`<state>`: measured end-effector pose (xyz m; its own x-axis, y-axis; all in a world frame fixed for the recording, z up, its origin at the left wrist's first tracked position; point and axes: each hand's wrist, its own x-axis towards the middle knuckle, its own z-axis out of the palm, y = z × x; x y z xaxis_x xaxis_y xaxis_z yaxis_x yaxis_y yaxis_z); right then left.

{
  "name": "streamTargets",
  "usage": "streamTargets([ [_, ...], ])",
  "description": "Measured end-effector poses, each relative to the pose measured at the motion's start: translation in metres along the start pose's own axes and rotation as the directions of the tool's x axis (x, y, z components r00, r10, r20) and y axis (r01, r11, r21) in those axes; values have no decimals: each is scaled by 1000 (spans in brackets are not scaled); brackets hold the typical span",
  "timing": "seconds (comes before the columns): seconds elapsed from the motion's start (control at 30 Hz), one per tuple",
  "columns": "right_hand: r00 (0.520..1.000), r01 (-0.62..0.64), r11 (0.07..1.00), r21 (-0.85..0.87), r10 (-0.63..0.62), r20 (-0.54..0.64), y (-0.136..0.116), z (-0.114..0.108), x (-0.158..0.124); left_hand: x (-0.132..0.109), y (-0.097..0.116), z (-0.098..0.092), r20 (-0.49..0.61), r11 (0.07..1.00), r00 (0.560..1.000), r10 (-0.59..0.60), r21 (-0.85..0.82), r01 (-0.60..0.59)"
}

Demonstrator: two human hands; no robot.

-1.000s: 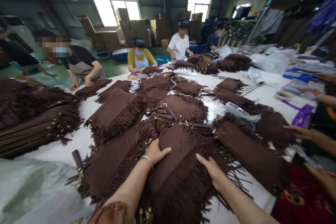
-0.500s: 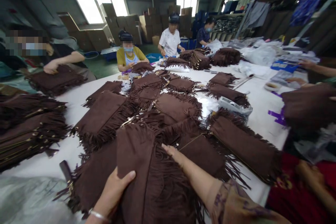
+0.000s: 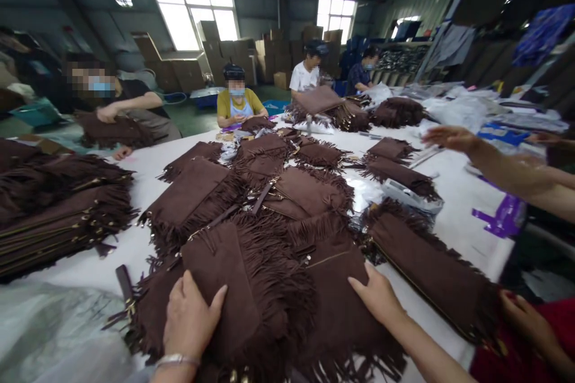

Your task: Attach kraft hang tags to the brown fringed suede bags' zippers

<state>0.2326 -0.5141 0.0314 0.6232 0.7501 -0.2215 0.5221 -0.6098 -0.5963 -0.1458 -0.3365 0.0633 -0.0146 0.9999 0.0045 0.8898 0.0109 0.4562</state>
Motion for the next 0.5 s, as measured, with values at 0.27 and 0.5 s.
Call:
streamTargets([
  [0.27,439,726,483,490,-874,209,-197,-76,-48,-50,82,-40,69,679,750,658,-486,-551],
  [0.5,605,563,389,729,-795,-42,-255,-56,-7,-39,90,-93,21,676,954,298,-711,-195],
])
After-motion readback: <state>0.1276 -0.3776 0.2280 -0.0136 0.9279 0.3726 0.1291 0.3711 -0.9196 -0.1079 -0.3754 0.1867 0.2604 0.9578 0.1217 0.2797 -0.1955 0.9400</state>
